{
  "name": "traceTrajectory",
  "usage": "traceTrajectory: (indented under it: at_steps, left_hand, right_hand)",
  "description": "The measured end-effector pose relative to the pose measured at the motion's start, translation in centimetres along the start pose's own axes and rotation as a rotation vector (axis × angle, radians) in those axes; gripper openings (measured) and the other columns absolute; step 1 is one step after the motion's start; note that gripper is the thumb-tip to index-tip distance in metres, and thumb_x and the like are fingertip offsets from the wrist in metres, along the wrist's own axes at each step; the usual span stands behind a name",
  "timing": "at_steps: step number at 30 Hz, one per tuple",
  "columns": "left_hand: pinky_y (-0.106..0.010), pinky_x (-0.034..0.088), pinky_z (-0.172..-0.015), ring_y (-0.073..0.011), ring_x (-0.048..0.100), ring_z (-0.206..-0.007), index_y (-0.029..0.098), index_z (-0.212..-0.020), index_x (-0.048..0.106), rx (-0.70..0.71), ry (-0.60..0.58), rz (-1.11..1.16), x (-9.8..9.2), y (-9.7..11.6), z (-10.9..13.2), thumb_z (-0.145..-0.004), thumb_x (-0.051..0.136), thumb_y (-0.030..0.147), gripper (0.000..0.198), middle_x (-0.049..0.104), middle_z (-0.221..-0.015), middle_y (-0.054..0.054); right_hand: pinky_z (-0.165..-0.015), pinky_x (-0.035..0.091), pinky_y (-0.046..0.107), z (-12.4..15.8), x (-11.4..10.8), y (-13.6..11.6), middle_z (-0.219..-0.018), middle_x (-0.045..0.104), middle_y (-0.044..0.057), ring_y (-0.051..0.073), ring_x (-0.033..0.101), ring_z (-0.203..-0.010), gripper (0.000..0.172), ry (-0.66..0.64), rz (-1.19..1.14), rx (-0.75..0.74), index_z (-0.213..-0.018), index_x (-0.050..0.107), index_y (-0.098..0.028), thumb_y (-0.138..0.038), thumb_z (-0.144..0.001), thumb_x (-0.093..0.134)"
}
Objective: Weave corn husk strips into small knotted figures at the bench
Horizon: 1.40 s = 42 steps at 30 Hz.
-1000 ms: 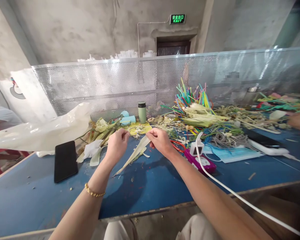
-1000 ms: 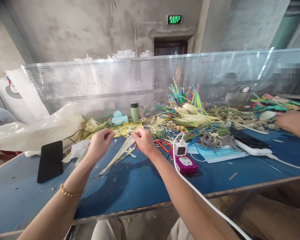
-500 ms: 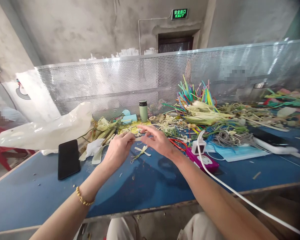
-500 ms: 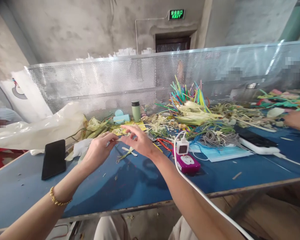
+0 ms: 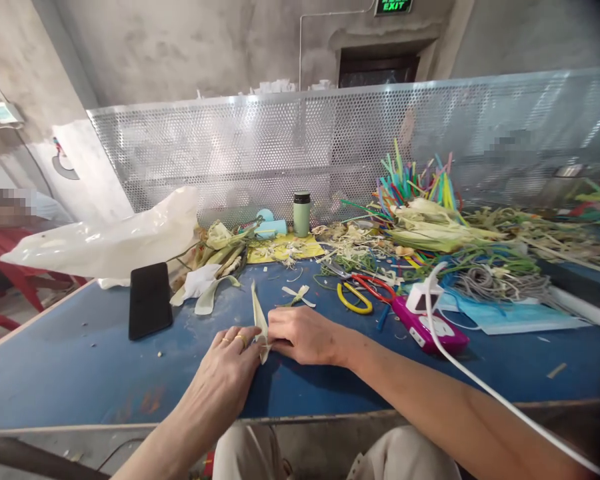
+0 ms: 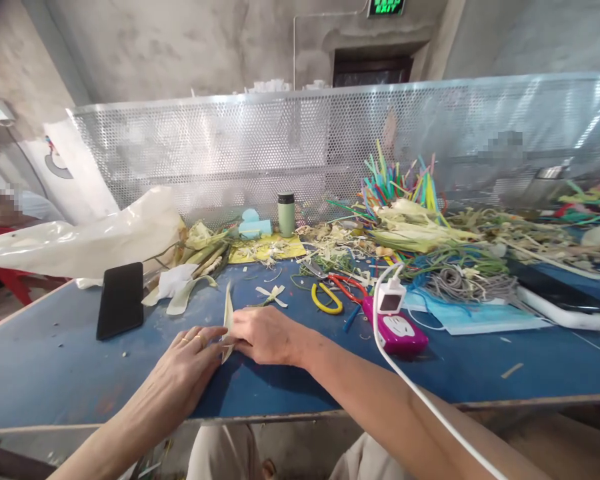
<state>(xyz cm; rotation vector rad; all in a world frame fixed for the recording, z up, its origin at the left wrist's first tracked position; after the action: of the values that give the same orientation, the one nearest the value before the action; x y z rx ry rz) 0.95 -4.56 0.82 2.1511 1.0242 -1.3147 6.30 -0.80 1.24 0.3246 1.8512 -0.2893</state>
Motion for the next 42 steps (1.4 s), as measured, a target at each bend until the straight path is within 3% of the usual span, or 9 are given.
traceTrajectory:
  at_steps: [7,14,20,27,34,42]
  left_hand:
    - [-0.038,0.047,-0.078,-0.0221,0.062,-0.088,0.019,-0.092,0.065,-0.078,0.045,0.082,-0.4,0.5,0.7,-0.095,0.048,0.019,0.017,0.070,-0.094,-0.006]
    - [-0.037,0.046,-0.080,-0.0212,0.065,-0.092,0.020,-0.087,0.063,-0.078,0.124,0.118,-1.1,0.6,1.2,-0.096,0.046,0.017,0.020,0.072,-0.096,-0.004]
    - [-0.037,0.045,-0.085,-0.0204,0.065,-0.102,0.021,-0.086,0.065,-0.095,0.210,0.179,-1.8,0.6,1.8,-0.096,0.045,0.016,0.023,0.074,-0.103,-0.003]
    - [-0.038,0.042,-0.085,-0.0191,0.061,-0.096,0.025,-0.086,0.067,-0.253,0.084,0.311,-0.4,-0.8,2.1,-0.095,0.048,0.019,0.022,0.071,-0.099,-0.002]
    - [-0.039,0.040,-0.084,-0.0207,0.058,-0.094,0.025,-0.084,0.065,-0.343,0.024,0.320,0.1,-1.6,2.2,-0.090,0.055,0.021,0.012,0.069,-0.097,-0.002]
    - [-0.041,0.036,-0.084,-0.0210,0.055,-0.093,0.023,-0.081,0.063,-0.415,-0.055,0.367,0.5,-2.0,1.7,-0.092,0.047,0.018,0.020,0.066,-0.097,-0.002]
  right_hand:
    - [-0.072,0.037,0.030,1.0,0.1,-2.1,-0.084,0.061,0.007,0.018,0.053,-0.079,0.024,-0.028,0.224,-0.057,-0.079,0.063,-0.015,-0.024,-0.096,0.048]
    - [-0.077,0.035,0.032,2.8,-0.7,-3.1,-0.092,0.063,0.005,0.017,0.048,-0.083,0.018,0.038,0.223,-0.040,-0.085,0.062,-0.017,-0.017,-0.095,0.048]
    - [-0.074,0.032,0.033,2.9,-1.1,-3.2,-0.087,0.062,0.005,0.017,0.047,-0.082,0.021,0.098,0.185,0.009,-0.083,0.064,-0.016,-0.022,-0.096,0.049]
    - [-0.075,0.030,0.033,2.6,-0.9,-2.8,-0.086,0.061,0.006,0.017,0.049,-0.082,0.027,0.085,0.106,0.079,-0.081,0.063,-0.016,-0.034,-0.096,0.052]
    - [-0.077,0.030,0.032,2.4,-1.2,-2.6,-0.083,0.062,0.004,0.016,0.051,-0.080,0.023,0.098,0.021,0.121,-0.079,0.064,-0.015,-0.026,-0.095,0.052]
    - [-0.072,0.029,0.028,2.3,0.2,0.6,-0.070,0.059,-0.002,0.011,0.051,-0.069,0.012,0.091,-0.308,0.410,-0.067,0.060,-0.016,-0.014,-0.077,0.065]
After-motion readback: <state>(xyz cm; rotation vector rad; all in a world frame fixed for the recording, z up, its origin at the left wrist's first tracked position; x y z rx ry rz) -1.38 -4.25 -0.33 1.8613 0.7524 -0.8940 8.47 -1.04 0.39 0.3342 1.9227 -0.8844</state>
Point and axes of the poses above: each hand's wrist, its own z-axis away from the middle knuckle, its own x-axis out of the palm, y = z × x, the point moved 10 cm from there along -z, towards the middle knuckle
